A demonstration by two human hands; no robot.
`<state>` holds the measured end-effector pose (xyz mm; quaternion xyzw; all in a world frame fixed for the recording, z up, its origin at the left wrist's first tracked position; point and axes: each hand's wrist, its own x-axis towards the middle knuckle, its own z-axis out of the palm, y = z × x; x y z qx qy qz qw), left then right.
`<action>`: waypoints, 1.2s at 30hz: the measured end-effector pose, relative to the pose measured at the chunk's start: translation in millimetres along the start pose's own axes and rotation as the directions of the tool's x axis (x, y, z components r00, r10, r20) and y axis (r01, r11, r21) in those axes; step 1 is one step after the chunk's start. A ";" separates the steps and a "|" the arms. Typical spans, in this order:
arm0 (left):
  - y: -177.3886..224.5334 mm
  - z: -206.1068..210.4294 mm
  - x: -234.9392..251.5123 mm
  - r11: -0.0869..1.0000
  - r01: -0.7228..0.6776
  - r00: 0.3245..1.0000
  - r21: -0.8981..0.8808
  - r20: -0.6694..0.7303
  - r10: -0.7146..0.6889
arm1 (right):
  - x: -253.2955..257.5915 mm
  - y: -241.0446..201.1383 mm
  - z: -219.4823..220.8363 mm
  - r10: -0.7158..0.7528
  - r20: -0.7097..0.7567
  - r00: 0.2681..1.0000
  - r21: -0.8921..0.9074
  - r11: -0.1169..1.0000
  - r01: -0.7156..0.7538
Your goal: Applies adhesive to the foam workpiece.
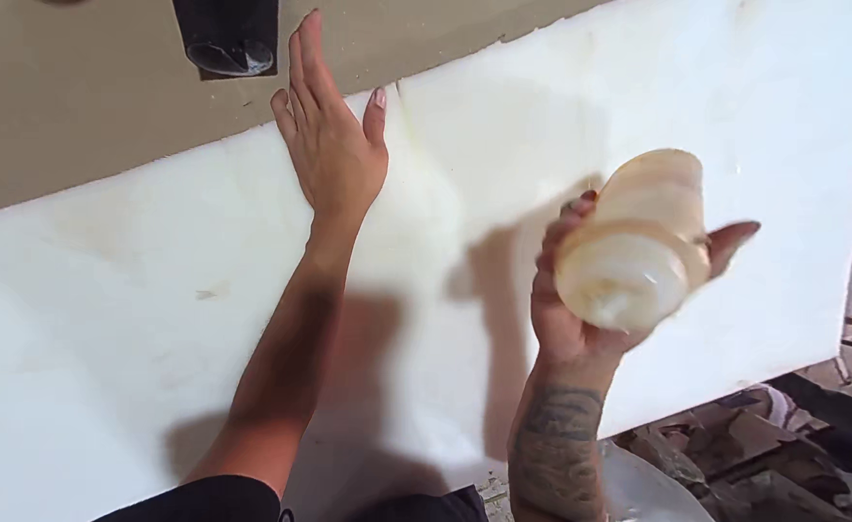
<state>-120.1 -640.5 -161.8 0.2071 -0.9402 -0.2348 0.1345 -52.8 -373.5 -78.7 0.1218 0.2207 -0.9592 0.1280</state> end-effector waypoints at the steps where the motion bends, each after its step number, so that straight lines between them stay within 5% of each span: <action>1: -0.5 1.4 -1.2 1.000 0.001 1.000 0.003 -0.013 0.000 | 11.6 6.9 6.4 -0.079 0.012 0.997 -0.126 0.989 0.080; 5: 2.7 3.2 -0.5 0.997 0.039 0.999 0.066 -0.023 -0.038 | 73.6 31.9 12.2 -0.267 0.121 0.956 -0.475 0.830 0.292; 12: 4.0 2.8 1.7 0.994 0.094 0.995 0.051 -0.016 -0.094 | 173.1 65.4 18.4 -0.456 0.153 0.877 -0.631 0.637 0.442; 16: 1.3 5.4 2.4 0.995 0.086 0.996 0.049 -0.035 -0.085 | 192.0 77.7 17.6 -0.536 0.298 0.790 -0.777 0.345 0.527; 21: 0.7 5.5 2.0 0.995 0.096 0.995 0.029 -0.022 -0.096 | 166.2 99.3 21.3 -0.649 0.512 0.563 -0.783 -0.083 0.616; 25: -2.4 4.3 -0.5 0.998 0.061 0.998 0.024 -0.028 -0.061 | 138.1 112.0 7.5 -0.636 0.674 0.376 -0.589 -0.156 0.793; 31: -1.1 -1.1 -20.9 0.998 -0.013 0.999 0.066 -0.028 0.015 | 70.8 98.0 -16.0 -0.616 0.670 0.413 -0.647 -0.213 0.732; 36: 8.8 -12.7 -107.1 0.993 -0.053 0.999 0.101 0.018 0.051 | -3.5 78.2 -44.7 -0.555 0.727 0.403 -0.640 -0.337 0.690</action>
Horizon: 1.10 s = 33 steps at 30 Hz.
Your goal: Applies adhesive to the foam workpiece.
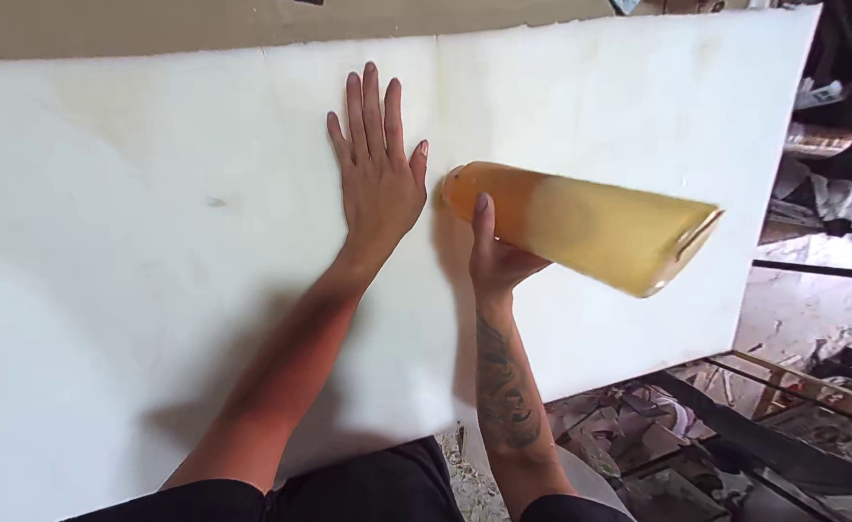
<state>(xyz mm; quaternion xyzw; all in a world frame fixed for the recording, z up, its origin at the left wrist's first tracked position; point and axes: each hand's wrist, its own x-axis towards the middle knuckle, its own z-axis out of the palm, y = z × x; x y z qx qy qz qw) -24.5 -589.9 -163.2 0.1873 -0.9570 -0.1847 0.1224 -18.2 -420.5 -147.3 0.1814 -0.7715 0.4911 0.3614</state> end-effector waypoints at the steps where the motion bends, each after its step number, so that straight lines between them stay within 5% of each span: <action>1: 3.7 -3.0 -21.2 1.000 -0.001 1.000 0.000 0.008 0.001 | -8.3 -6.2 -13.5 -0.016 0.002 1.000 -0.025 1.000 0.016; 17: 67.8 -46.8 -318.9 0.999 -0.041 0.987 0.008 0.153 0.040 | -161.2 -116.4 -267.9 0.219 0.111 0.969 -0.044 0.976 -0.215; 24: 82.0 -53.3 -391.2 0.995 -0.077 0.989 0.060 0.130 0.069 | -220.8 -139.8 -330.1 0.290 -0.096 0.952 0.085 0.955 -0.283; 29: 89.1 -53.2 -400.0 0.988 -0.083 0.988 0.129 0.138 0.065 | -256.0 -135.8 -314.5 0.546 -0.465 0.696 0.357 0.836 -0.417; 33: 92.3 -48.7 -399.9 0.979 -0.105 0.991 0.176 0.102 0.088 | -279.1 -134.7 -289.4 0.763 -0.520 0.383 0.576 0.645 -0.502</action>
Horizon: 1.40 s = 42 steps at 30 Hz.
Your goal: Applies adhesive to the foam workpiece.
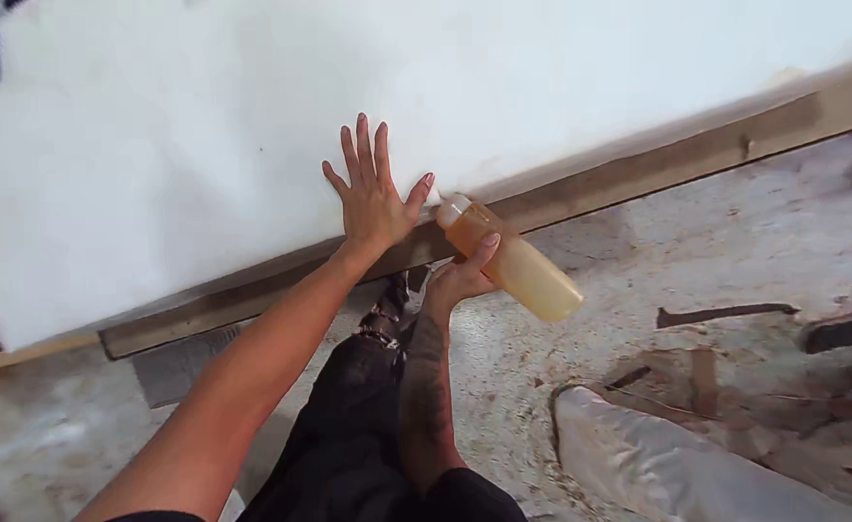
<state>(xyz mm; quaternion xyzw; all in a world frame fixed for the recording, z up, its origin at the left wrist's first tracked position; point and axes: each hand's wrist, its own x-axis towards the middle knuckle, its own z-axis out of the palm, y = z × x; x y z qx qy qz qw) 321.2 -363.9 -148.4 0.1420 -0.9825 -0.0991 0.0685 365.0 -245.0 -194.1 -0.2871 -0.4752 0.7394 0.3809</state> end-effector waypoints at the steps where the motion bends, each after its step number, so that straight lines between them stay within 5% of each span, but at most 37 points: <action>1: -0.8 1.6 -1.5 1.000 -0.004 1.000 0.001 -0.015 0.004 | -5.6 4.7 -0.3 0.121 -0.039 0.992 0.054 0.991 -0.119; 4: -1.8 4.6 -3.6 1.000 -0.020 0.999 -0.008 -0.040 0.019 | -12.9 6.6 -3.2 0.499 -0.066 0.864 0.227 0.851 -0.474; 7: -2.5 4.2 -2.5 0.998 -0.038 0.999 -0.042 -0.035 0.037 | -4.9 -13.2 -14.0 0.755 0.048 0.654 0.376 0.593 -0.712; 12: -15.2 -11.7 -2.2 0.973 -0.110 0.987 -0.203 0.090 0.130 | 26.4 -41.1 -81.1 0.893 0.321 0.317 0.504 0.122 -0.855; 14: -30.7 -27.8 -2.5 0.924 -0.157 0.959 -0.350 0.169 0.227 | 36.4 -54.3 -113.5 0.862 0.395 0.318 0.470 0.108 -0.876; 17: -80.5 -50.4 -0.7 0.808 -0.168 0.939 -0.565 0.158 0.305 | 44.4 -104.8 -146.6 0.826 0.301 0.476 0.380 0.354 -0.855; 21: -191.6 -65.7 43.2 0.908 -0.081 0.995 -0.411 0.014 0.095 | 25.5 -173.3 -148.5 0.771 0.213 0.601 0.297 0.535 -0.791; 26: -294.3 -51.3 205.9 0.969 0.104 0.983 -0.223 -0.126 -0.134 | -30.4 -188.7 2.1 0.788 0.437 0.434 0.042 0.464 -0.885; 29: -312.6 -40.0 326.0 0.969 0.148 0.982 -0.197 -0.085 -0.167 | -57.0 -146.3 138.4 0.733 0.616 0.289 -0.091 0.431 -0.898; 31: -319.6 -32.1 394.2 0.964 0.165 0.981 -0.206 -0.066 -0.182 | -67.0 -101.4 233.7 0.674 0.690 0.264 -0.171 0.507 -0.845; 34: -325.1 -20.5 451.9 0.954 0.242 0.969 -0.177 -0.012 -0.248 | -73.7 -16.0 359.9 0.563 0.768 0.305 -0.185 0.651 -0.737; 37: -327.7 -14.6 452.7 0.947 0.230 0.965 -0.227 -0.076 -0.252 | -74.4 65.6 457.4 0.458 0.802 0.384 -0.211 0.819 -0.534; 42: -333.5 -14.2 450.9 0.928 0.211 0.966 -0.307 -0.077 -0.246 | -82.7 163.1 552.1 0.329 0.741 0.586 -0.243 0.944 -0.223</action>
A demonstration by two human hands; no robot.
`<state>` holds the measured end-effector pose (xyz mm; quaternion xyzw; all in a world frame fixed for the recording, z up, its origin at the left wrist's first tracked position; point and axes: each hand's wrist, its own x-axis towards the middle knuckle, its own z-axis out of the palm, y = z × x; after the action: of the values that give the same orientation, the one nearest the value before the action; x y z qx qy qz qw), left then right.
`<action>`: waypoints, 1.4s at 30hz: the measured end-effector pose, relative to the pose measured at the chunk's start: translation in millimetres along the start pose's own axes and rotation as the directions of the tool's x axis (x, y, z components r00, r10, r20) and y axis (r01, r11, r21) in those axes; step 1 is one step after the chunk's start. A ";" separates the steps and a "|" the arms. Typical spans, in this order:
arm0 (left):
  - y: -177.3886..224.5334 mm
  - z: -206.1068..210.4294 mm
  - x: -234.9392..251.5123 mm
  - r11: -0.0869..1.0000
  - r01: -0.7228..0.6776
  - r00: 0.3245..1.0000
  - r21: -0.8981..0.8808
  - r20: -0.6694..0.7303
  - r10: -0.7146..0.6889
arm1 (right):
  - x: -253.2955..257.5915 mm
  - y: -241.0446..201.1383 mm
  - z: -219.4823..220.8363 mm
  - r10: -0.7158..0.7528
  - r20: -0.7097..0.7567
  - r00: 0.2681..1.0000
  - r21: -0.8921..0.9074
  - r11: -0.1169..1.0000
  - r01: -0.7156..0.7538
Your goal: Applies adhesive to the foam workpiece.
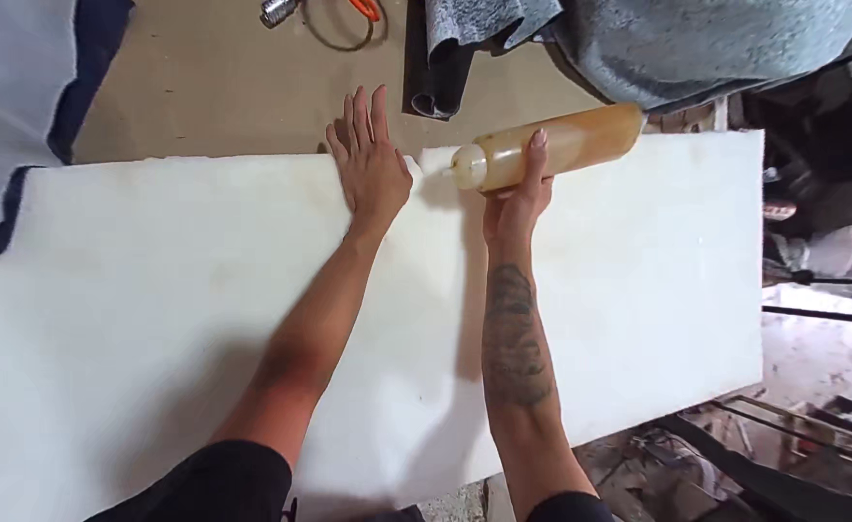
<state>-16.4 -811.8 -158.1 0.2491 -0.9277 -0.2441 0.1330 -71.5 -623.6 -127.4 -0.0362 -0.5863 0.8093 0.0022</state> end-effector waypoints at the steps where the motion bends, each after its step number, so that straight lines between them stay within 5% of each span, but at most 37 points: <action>1: -0.4 -0.1 0.9 1.000 0.012 1.000 -0.013 0.009 -0.012 | 7.6 8.1 9.5 -0.026 -0.038 0.999 -0.012 1.000 0.025; 8: 0.1 3.2 3.4 0.998 0.056 0.998 -0.028 -0.023 -0.057 | 3.7 35.3 39.9 -0.458 -0.080 0.885 -0.385 0.834 0.396; 12: -3.2 2.1 -4.2 0.998 0.051 0.996 -0.039 -0.071 -0.054 | -28.2 41.8 40.8 -0.769 0.161 0.619 -0.572 0.438 0.694; 14: -6.4 -0.5 -12.4 0.999 0.017 0.994 -0.041 -0.110 -0.021 | -46.3 41.8 35.8 -0.809 0.220 0.546 -0.545 0.362 0.756; 19: -8.9 -13.2 -69.5 0.995 -0.093 0.994 0.044 -0.059 0.095 | -120.2 29.6 -6.0 -0.767 0.184 0.614 -0.572 0.424 0.702; 27: -7.6 -42.5 -231.6 0.966 -0.178 0.982 0.189 0.101 0.161 | -321.9 -8.3 -130.2 -0.683 0.059 0.728 -0.743 0.457 0.489; 34: 16.6 -65.9 -401.7 0.939 -0.279 0.936 0.199 0.276 0.220 | -472.2 -31.9 -233.8 -0.543 -0.131 0.829 -0.592 0.714 0.374; 37: 27.1 -64.4 -442.5 0.927 -0.292 0.941 0.234 0.246 0.235 | -513.5 -27.6 -248.1 -0.473 -0.421 0.774 -0.339 0.873 0.349; 42: 28.5 -62.8 -451.7 0.915 -0.305 0.942 0.265 0.222 0.250 | -546.8 15.2 -260.8 -0.236 -0.778 0.582 -0.032 0.940 0.339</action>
<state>375.0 -576.4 -146.8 0.1078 -0.9879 -0.1030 0.0418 490.4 -406.1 -192.0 -0.2832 -0.4764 0.7374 0.3860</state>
